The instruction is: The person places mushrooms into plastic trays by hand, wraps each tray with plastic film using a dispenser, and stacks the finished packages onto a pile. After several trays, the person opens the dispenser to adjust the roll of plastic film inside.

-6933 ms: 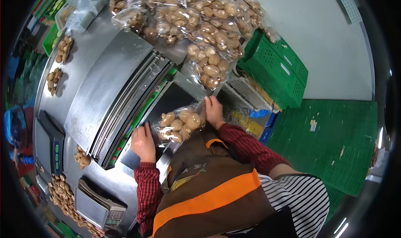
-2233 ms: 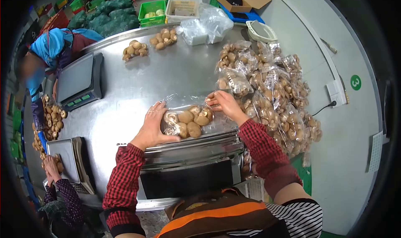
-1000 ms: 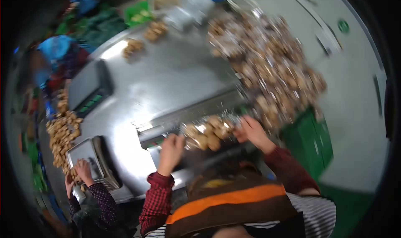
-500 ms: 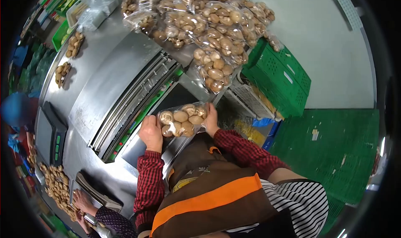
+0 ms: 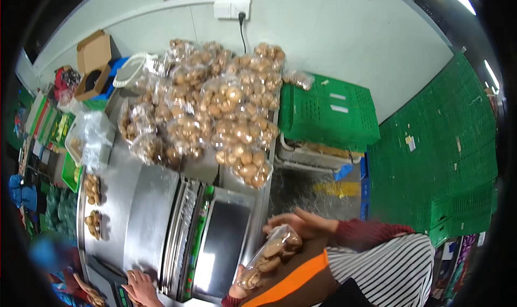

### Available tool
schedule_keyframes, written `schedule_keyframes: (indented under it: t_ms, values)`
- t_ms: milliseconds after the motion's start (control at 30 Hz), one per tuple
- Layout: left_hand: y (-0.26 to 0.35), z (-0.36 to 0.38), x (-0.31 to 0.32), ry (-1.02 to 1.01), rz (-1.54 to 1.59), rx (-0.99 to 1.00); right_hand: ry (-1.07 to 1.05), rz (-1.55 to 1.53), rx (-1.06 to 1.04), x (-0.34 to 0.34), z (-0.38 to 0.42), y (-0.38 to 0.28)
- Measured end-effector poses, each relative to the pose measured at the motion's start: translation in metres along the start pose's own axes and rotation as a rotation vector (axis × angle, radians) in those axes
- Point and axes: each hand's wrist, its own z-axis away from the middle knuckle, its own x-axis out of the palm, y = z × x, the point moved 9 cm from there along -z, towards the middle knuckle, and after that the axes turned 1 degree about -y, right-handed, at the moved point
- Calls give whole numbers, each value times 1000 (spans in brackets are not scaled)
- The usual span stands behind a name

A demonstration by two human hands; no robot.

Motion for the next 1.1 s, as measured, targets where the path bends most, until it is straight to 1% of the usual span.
schedule_keyframes:
  t_ms: [33, 67, 100, 133, 167, 200, 233, 267, 300, 333, 367, 400, 433, 467, 500, 533, 567, 600, 633, 700, 733, 767, 800, 833, 867, 900, 933, 967, 1000, 1033, 1067, 1100]
  values:
    - [-88, -20, 49, 24, -54, -212, 171, 455, 14, 16, 5, -4]
    - [-183, -43, 113, 58, -42, -490, 137, 756, -37, 16, 4, -12]
    - [-253, -55, 163, 136, -5, -763, 104, 1059, -93, 14, 1, -17]
    - [-300, -59, 196, 261, 67, -999, 249, 911, -92, -6, -5, -27]
    - [-327, -70, 220, 399, 133, -1132, 378, 828, -116, -20, -12, -47]
    - [-338, -84, 219, 374, 126, -1127, 426, 775, -192, -24, -21, -74]
    - [-344, -107, 213, 317, 151, -987, 468, 717, -264, -26, -30, -100]
    - [-347, -127, 205, 263, 176, -849, 449, 591, -416, -16, -39, -135]
    - [-347, -146, 198, 212, 203, -712, 489, 514, -438, -41, -48, -175]
    - [-344, -163, 199, 163, 232, -574, 636, 619, -578, -36, -47, -228]
    - [-332, -171, 194, 319, 8, -479, 627, 548, -622, -14, -54, -273]
    - [-329, -172, 180, 324, -73, -467, 482, 678, -718, 12, -65, -321]
    - [-323, -170, 161, 333, -153, -453, 597, 751, -753, 23, -70, -364]
    - [-314, -167, 156, 391, -217, -483, 533, 769, -816, 44, -85, -400]
    - [-304, -160, 155, 451, -282, -512, 471, 795, -797, 54, -105, -433]
    - [-296, -157, 152, 533, -246, -451, 408, 823, -777, 57, -124, -471]
    - [-293, -154, 145, 513, -249, -432, 340, 1180, -860, 39, -152, -529]
    - [-291, -150, 139, 521, -225, -421, 286, 1504, -990, 24, -175, -581]
    - [-288, -146, 136, 535, -195, -408, 789, 792, -730, 64, -157, -532]
    - [-279, -140, 136, 574, -152, -365, 1120, 1507, -999, 24, -181, -600]
    - [-274, -125, 131, 618, -112, -330, 1001, 1156, -1091, -6, -216, -609]
    - [-279, -115, 102, 550, -253, -259, 877, 813, -1104, -30, -264, -594]
    - [-269, -113, 110, 578, -276, -199, 665, 926, -945, -13, -303, -552]
    - [-259, -110, 117, 586, -258, -141, 440, 1004, -756, 20, -332, -485]
    - [-247, -102, 122, 640, -285, -119, 330, 1005, -651, 60, -361, -403]
    - [-233, -94, 119, 648, -357, -57, 221, 995, -548, 96, -384, -320]
    - [-214, -83, 121, 690, -406, 41, 140, 1000, -389, 110, -409, -236]
    - [-193, -72, 120, 720, -441, 147, -56, 1238, -189, 135, -423, -155]
    - [-175, -55, 110, 768, -471, 311, -263, 1465, -30, 151, -429, -85]
    - [-153, -29, 94, 900, -682, 405, -412, 1551, 118, 161, -429, -16]
    - [-128, 4, 81, 1115, -809, 519, -501, 1692, 233, 158, -433, 41]
    - [-104, 35, 72, 1321, -933, 619, -575, 1732, 236, 152, -440, 89]
